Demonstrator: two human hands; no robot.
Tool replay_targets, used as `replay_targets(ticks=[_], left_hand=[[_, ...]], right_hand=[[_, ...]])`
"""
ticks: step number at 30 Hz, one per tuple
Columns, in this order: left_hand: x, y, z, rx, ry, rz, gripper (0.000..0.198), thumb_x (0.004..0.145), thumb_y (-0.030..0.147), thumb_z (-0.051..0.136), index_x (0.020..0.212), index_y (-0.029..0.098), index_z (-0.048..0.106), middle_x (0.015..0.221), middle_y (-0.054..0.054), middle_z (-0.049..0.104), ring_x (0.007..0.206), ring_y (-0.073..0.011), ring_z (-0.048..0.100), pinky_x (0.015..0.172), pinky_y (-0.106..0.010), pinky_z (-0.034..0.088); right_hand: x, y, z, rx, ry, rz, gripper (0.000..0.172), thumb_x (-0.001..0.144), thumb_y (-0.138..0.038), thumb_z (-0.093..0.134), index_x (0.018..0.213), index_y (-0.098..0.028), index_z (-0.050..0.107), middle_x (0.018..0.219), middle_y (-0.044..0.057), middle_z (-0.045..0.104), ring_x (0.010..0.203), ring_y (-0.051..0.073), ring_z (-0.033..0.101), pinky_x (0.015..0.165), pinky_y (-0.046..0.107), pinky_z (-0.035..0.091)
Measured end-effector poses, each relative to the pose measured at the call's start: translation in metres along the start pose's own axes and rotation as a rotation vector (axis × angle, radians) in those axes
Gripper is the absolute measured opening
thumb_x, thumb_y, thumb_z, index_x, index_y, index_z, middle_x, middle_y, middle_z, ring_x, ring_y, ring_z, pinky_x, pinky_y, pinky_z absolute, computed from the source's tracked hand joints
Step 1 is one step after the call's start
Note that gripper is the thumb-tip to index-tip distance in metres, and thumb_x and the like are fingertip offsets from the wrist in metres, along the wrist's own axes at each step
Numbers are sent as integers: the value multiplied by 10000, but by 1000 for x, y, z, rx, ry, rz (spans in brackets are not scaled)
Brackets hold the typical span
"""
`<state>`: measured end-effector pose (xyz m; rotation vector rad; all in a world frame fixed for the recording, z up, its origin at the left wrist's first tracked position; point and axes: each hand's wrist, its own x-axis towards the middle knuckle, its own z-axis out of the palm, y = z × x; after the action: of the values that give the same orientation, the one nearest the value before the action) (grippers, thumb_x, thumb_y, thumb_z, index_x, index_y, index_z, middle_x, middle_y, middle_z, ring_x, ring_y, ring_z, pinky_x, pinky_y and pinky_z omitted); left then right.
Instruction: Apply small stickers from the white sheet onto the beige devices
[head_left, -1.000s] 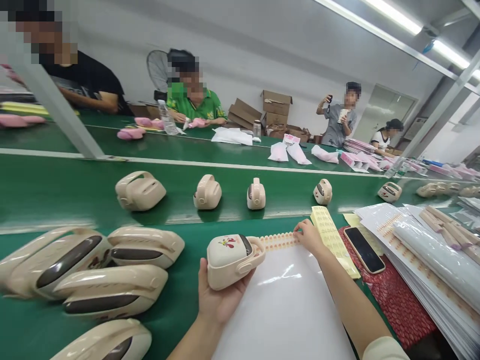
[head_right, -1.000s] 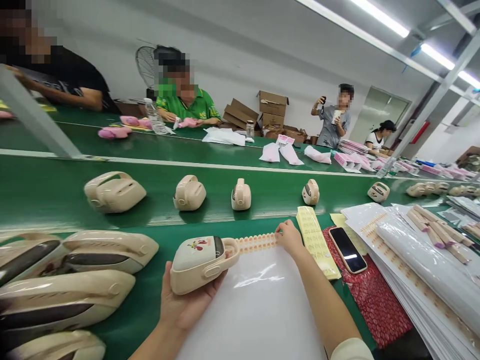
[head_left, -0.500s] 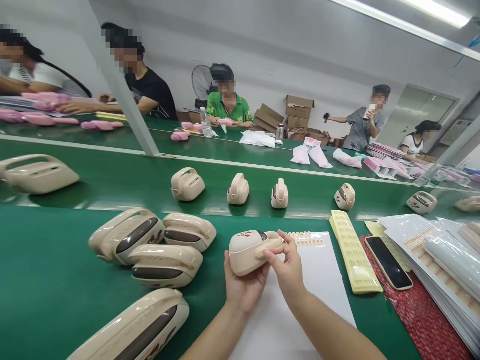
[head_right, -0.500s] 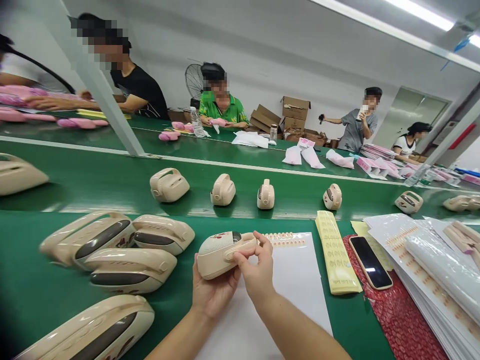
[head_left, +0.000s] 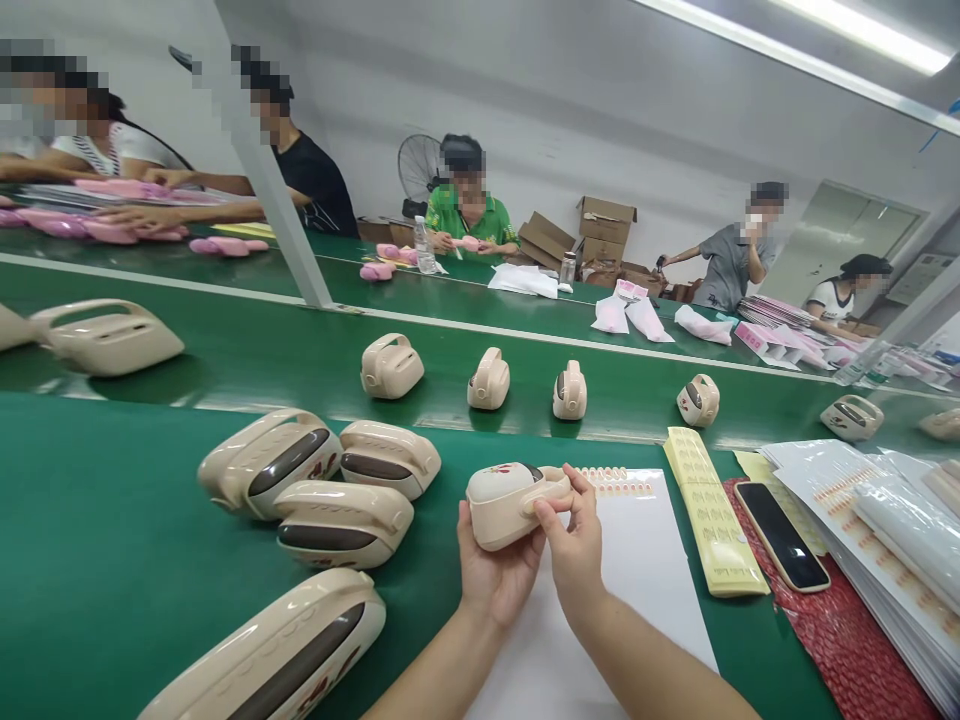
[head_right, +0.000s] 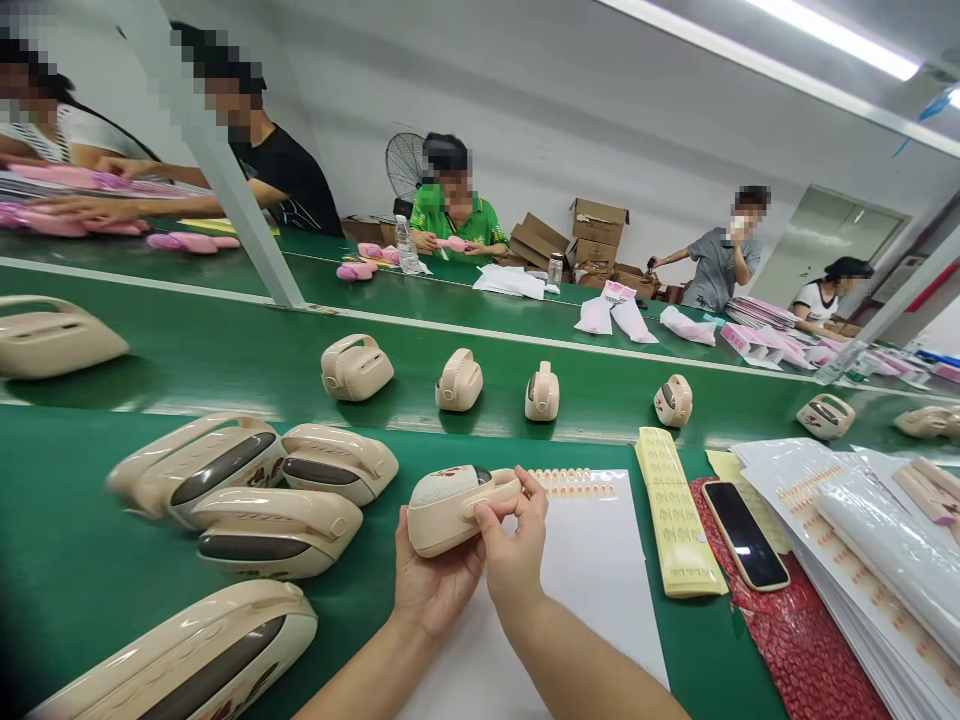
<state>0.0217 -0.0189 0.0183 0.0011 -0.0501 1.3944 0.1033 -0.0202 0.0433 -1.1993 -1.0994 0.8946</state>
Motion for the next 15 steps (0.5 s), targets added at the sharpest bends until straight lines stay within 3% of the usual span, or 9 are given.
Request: replay_targets(ticks=[15], left_hand=[[-2, -3, 7, -14, 100, 36, 517, 796, 388, 492, 1252, 146, 469, 1084, -172, 651, 944, -259, 637, 772, -321, 528]], right_hand=[[-2, 3, 5, -122, 64, -123, 174, 740, -342, 579, 640, -203, 547, 1147, 102, 510, 1172, 243, 414, 994, 431, 303]])
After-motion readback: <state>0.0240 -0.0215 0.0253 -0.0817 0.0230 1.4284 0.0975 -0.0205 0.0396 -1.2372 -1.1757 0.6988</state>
